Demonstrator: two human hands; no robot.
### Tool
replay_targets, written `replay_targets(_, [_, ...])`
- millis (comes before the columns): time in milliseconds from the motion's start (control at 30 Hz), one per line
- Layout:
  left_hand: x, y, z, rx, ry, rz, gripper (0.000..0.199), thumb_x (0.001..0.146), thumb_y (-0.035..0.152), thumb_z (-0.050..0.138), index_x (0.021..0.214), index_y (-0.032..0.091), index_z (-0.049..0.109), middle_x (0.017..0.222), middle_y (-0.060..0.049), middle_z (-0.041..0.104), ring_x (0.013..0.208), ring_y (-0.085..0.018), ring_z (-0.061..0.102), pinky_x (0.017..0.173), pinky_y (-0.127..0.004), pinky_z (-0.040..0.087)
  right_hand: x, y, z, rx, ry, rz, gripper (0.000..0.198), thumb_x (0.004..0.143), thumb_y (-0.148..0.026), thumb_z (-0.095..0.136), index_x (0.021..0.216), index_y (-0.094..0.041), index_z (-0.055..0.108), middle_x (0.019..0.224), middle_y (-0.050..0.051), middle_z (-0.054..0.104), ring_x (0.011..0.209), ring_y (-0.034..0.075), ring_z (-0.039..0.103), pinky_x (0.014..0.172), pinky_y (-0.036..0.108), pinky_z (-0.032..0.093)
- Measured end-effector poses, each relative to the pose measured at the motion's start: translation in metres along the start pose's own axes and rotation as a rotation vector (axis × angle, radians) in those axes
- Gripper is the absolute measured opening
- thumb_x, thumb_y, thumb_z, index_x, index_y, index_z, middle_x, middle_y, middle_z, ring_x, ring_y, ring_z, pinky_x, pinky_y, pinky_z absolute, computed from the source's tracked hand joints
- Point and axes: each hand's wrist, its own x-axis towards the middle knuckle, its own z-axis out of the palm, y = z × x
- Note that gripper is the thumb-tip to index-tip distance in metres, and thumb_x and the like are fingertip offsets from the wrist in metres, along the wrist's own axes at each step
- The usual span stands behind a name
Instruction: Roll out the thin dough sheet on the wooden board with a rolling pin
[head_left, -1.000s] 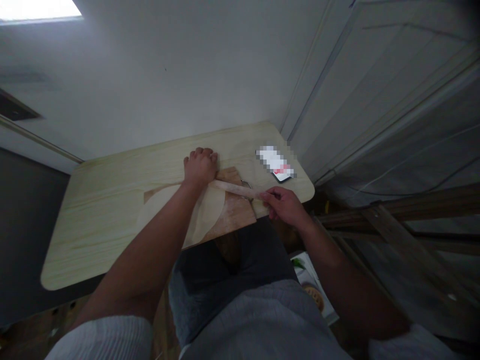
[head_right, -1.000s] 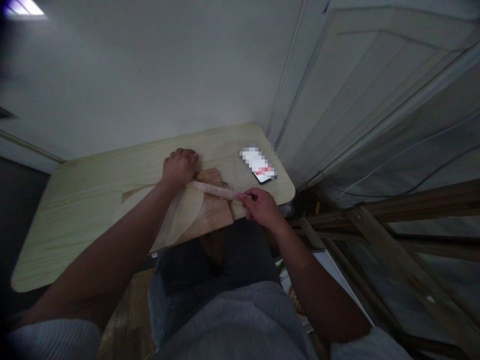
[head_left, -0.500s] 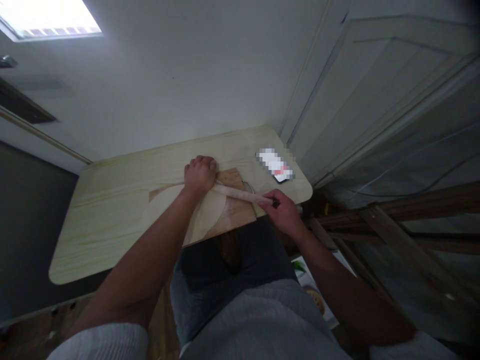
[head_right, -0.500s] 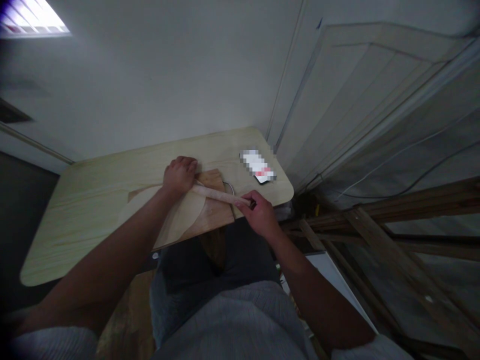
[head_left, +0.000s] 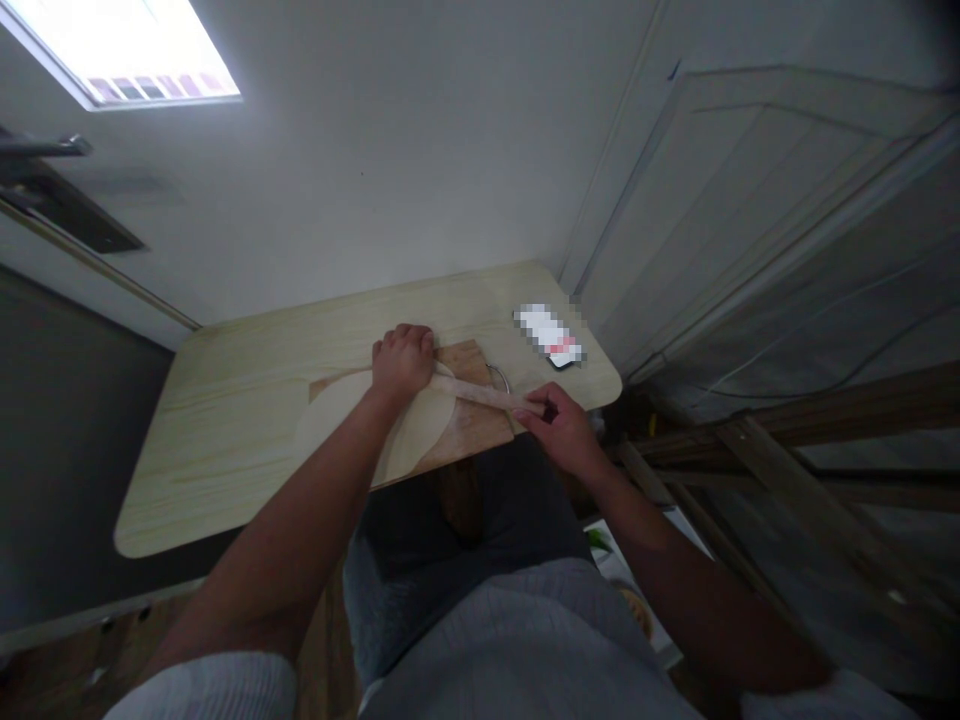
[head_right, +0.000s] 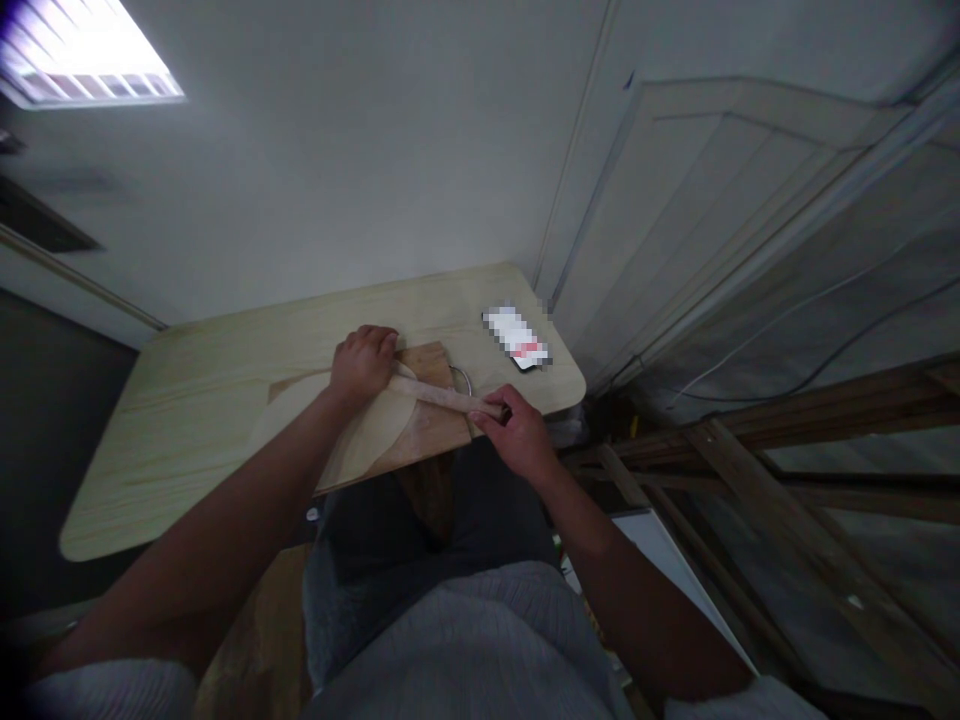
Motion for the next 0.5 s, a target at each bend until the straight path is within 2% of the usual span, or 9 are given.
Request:
replay_targets(233, [-0.009,-0.003,0.0,0.024,-0.001,0.0,0.051,0.102,0.039,0.021,0.129,0.025,0.062,0.134,-0.01,0.062,0.121,-0.029,0.054,0.102,-0.046,0.04,-0.009,-0.013,0.0,-0.043,0.017,-0.02,0.027,0.08,-0.045,0.071,0.093,-0.023,0.063,0.077,-0.001,0.065,0.066,0.017,0.057,0.063,0.028,0.045])
replay_targets(500, [-0.029,-0.009,-0.001,0.005,0.004,-0.024,0.05,0.102,0.04,0.021,0.133,0.026,0.058,0.139,-0.01,0.059,0.128,-0.03,0.052,0.107,-0.053,0.036,-0.029,-0.02,0.005,-0.165,0.085,-0.208,0.016,0.087,-0.038,0.067,0.091,-0.022,0.067,0.092,0.005,0.066,0.078,0.019,0.06,0.075,0.032,0.049])
